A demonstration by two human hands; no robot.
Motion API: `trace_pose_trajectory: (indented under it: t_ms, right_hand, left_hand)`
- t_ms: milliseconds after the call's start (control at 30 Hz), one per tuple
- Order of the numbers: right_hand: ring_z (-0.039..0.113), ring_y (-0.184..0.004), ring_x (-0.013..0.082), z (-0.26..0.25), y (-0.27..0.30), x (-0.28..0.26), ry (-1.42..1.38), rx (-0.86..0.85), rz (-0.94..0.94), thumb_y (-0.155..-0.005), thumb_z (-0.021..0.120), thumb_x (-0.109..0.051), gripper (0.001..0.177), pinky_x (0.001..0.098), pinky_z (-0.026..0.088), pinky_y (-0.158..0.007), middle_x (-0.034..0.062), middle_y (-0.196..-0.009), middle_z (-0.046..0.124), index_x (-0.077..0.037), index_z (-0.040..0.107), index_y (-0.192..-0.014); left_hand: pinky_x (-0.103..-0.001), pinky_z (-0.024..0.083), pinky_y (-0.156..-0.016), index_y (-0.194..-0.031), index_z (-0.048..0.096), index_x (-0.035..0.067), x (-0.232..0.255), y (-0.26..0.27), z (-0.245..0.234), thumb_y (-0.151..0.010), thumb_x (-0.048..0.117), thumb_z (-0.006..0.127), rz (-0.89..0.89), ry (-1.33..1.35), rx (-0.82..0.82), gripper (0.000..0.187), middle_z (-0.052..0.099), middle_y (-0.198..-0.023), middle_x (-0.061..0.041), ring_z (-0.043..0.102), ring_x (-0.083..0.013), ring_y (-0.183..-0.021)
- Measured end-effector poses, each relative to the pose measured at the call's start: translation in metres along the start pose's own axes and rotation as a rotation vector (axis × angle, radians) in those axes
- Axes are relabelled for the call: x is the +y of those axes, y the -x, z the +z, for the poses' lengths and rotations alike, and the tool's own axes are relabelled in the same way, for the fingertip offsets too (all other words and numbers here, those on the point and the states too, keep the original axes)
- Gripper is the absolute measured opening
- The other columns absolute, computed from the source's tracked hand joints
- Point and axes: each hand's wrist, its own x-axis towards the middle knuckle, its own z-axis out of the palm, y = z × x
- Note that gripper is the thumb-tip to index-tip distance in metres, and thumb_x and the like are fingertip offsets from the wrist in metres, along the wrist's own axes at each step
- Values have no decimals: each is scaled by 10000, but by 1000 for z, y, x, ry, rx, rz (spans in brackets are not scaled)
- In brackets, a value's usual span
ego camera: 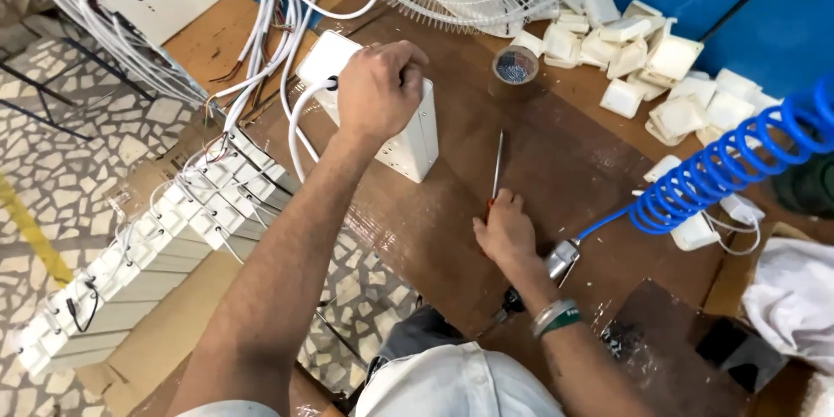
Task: The recorder is seen assembling a white electronic unit by inserting components, screwing them in place, and fitting plastic covers.
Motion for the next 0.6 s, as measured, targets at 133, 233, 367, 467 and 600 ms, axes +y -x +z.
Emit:
trace_pose_trajectory:
  t_ms: [133, 233, 367, 467, 600]
  right_hand:
    - [691, -981, 526, -11, 8, -8, -503, -120, 17, -884, 701, -268, 515, 583, 607, -762, 273, -1175, 574, 49, 517, -1246]
    - [654, -1024, 396, -59, 42, -41, -1179, -229, 59, -924, 700, -258, 489, 507, 598, -798, 190, -1134, 563, 37, 580, -1296]
    - [640, -1214, 329, -115, 94, -99, -1273, 66, -349, -974, 675, -300, 607, 523, 508, -1037, 217, -1206, 694, -62, 442, -1481]
    - [611, -1258, 362, -96, 104, -126, -1266, 123, -426, -973, 696, -236, 559, 551, 491, -1049, 259, -1248, 670, -66, 475, -1458]
    - [655, -1015, 232, -60, 94, -130, -1425, -55, -364, -987, 692, -187, 394, 433, 591, -853, 182, -1072, 728, -62, 583, -1344]
  left_hand:
    - [-481, 570, -852, -811, 721, 208, -3, -2, 12, -815, 149, 617, -90, -117, -37, 120, 715, -694, -30, 733, -317, -753]
    - [-469, 531, -943, -832, 719, 223, 0, -8, 24, -830, 163, 616, -161, -196, -49, 119, 728, -718, -3, 751, -281, -803]
    - [-527, 468, -1034, -897, 736, 219, -2, -5, 31, -847, 166, 644, -238, -242, -101, 117, 761, -807, -8, 755, -284, -912]
    - [-479, 484, -1008, -878, 714, 227, -4, -2, 32, -836, 149, 627, -209, -228, -47, 125, 747, -792, 14, 752, -251, -864]
    - [-476, 481, -1015, -876, 706, 222, -2, -2, 30, -834, 139, 627, -208, -219, -25, 122, 752, -804, 13, 755, -248, -870]
